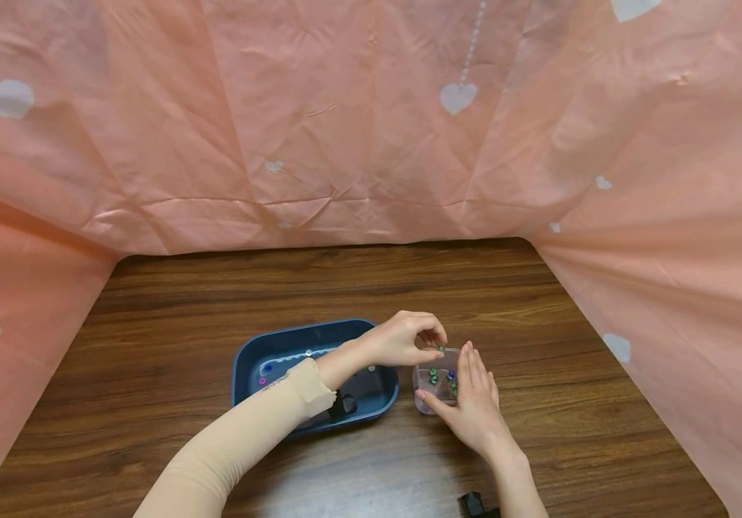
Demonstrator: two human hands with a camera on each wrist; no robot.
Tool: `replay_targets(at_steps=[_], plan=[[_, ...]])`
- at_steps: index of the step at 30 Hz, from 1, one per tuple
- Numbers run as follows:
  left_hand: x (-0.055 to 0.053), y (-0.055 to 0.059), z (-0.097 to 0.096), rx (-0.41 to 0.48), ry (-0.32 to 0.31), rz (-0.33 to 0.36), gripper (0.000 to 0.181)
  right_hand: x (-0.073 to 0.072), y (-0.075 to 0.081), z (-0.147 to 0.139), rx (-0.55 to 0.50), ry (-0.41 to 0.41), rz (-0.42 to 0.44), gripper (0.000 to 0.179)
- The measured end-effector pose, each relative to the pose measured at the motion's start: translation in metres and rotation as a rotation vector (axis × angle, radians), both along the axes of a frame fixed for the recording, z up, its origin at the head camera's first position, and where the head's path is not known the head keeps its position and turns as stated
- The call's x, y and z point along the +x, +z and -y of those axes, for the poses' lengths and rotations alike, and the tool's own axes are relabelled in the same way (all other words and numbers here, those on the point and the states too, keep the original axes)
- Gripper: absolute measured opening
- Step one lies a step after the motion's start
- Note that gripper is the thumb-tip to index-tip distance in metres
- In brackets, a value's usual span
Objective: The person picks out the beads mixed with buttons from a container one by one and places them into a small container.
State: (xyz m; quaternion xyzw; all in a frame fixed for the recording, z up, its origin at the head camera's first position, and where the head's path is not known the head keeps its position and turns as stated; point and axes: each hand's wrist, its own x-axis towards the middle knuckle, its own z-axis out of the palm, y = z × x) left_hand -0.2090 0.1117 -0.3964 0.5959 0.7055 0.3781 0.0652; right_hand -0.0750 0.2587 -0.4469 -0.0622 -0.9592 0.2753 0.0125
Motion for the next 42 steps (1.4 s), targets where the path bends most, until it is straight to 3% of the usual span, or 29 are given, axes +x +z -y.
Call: replay_targets(at_steps=[5, 29, 42], plan=[[0.002, 0.001, -0.002, -0.013, -0.016, 0.023, 0.016, 0.001, 0.0, 0.0, -0.017, 0.007, 0.003, 0.111], [0.004, 0.003, -0.011, -0.029, 0.012, -0.031, 0.015, 0.002, 0.001, 0.0, -0.037, 0.01, 0.019, 0.111], [0.002, 0.006, -0.005, -0.008, 0.027, -0.028, 0.017, 0.0, 0.001, 0.001, -0.005, 0.006, -0.013, 0.111]])
